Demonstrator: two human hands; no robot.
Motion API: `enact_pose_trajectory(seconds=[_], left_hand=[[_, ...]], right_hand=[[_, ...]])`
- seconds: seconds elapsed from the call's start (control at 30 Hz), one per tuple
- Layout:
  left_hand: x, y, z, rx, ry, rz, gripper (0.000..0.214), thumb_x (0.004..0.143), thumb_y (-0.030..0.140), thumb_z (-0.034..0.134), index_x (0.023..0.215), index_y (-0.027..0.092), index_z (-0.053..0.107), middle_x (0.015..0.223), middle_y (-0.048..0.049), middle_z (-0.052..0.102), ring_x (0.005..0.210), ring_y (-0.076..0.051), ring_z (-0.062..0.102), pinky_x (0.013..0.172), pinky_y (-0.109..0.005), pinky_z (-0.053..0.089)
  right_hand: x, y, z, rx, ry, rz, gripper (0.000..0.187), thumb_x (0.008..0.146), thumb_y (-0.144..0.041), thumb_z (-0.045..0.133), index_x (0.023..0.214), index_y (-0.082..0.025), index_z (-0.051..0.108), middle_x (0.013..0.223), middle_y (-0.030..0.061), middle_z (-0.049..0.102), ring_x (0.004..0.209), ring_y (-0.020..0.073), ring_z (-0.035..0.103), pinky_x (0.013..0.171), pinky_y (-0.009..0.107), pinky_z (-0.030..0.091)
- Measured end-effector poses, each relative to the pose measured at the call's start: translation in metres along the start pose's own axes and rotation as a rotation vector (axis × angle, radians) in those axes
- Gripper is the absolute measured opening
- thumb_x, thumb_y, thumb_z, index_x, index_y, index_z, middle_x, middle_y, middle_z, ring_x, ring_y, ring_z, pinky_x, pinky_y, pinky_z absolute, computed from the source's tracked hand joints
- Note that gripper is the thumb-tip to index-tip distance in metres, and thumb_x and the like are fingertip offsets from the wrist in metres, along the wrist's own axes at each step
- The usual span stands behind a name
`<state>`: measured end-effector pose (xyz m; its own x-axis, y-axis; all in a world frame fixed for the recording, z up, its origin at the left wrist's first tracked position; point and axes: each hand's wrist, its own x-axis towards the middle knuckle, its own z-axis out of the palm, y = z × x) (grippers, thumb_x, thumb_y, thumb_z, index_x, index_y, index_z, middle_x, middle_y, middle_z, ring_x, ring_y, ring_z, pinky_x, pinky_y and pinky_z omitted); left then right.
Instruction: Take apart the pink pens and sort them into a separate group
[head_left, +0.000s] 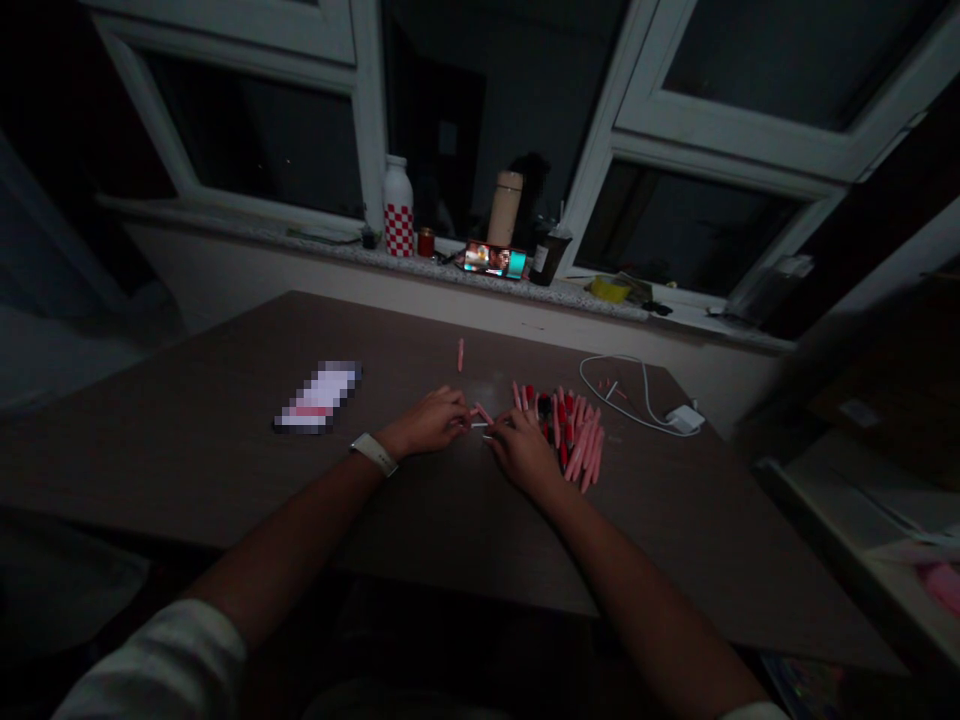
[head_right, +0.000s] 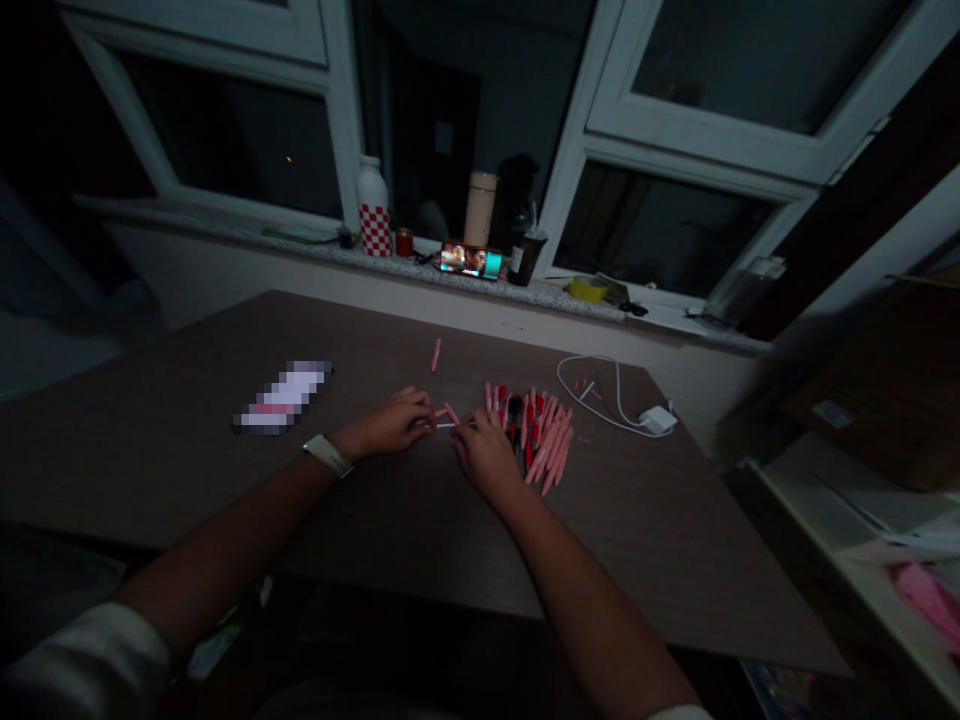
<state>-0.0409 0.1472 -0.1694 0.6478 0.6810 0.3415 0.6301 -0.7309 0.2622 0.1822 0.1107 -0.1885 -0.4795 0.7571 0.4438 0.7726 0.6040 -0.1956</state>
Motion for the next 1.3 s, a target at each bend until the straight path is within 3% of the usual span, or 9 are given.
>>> enact_pose_trajectory(seconds=[0.57,0.8,1.07,1.3], left_hand=[[-0.002,-0.002,-0.002,0.058,0.017,-0.028,0.015,0.088,0.027,0.055,0.089,0.02,0.067,0.093,-0.0072,0.058,0.094,-0.023,0.051,0.08,-0.033,0.04],[-0.003,-0.006,0.001,0.066,0.002,-0.006,0.017,0.092,0.03,0.052,0.092,0.019,0.066,0.095,-0.0072,0.058,0.095,-0.022,0.051,0.082,-0.032,0.039],[0.001,0.006,-0.001,-0.133,0.127,-0.033,0.023,0.096,0.036,0.046,0.1,0.018,0.06,0.103,-0.0073,0.058,0.102,-0.02,0.052,0.09,-0.033,0.041],[0.004,0.019,-0.001,-0.287,0.17,-0.075,0.025,0.094,0.038,0.049,0.104,0.02,0.063,0.098,-0.0056,0.065,0.094,-0.02,0.059,0.084,-0.032,0.044]], right_hand=[[0.001,-0.006,0.002,-0.002,-0.009,0.0,0.017,0.091,-0.02,0.054,0.101,-0.02,0.067,0.107,0.0115,0.059,0.106,0.027,0.048,0.094,0.042,0.042],[0.003,0.0,-0.001,0.098,0.081,0.02,0.013,0.093,-0.022,0.052,0.098,-0.019,0.064,0.104,0.0102,0.06,0.105,0.026,0.049,0.095,0.039,0.041],[0.004,0.007,-0.004,0.35,0.184,0.128,0.015,0.094,-0.024,0.046,0.099,-0.019,0.059,0.097,0.008,0.064,0.093,0.021,0.058,0.084,0.032,0.046],[0.004,0.006,-0.005,0.412,0.238,0.107,0.015,0.091,-0.028,0.054,0.101,-0.02,0.062,0.098,0.0069,0.067,0.091,0.0205,0.06,0.082,0.031,0.047]])
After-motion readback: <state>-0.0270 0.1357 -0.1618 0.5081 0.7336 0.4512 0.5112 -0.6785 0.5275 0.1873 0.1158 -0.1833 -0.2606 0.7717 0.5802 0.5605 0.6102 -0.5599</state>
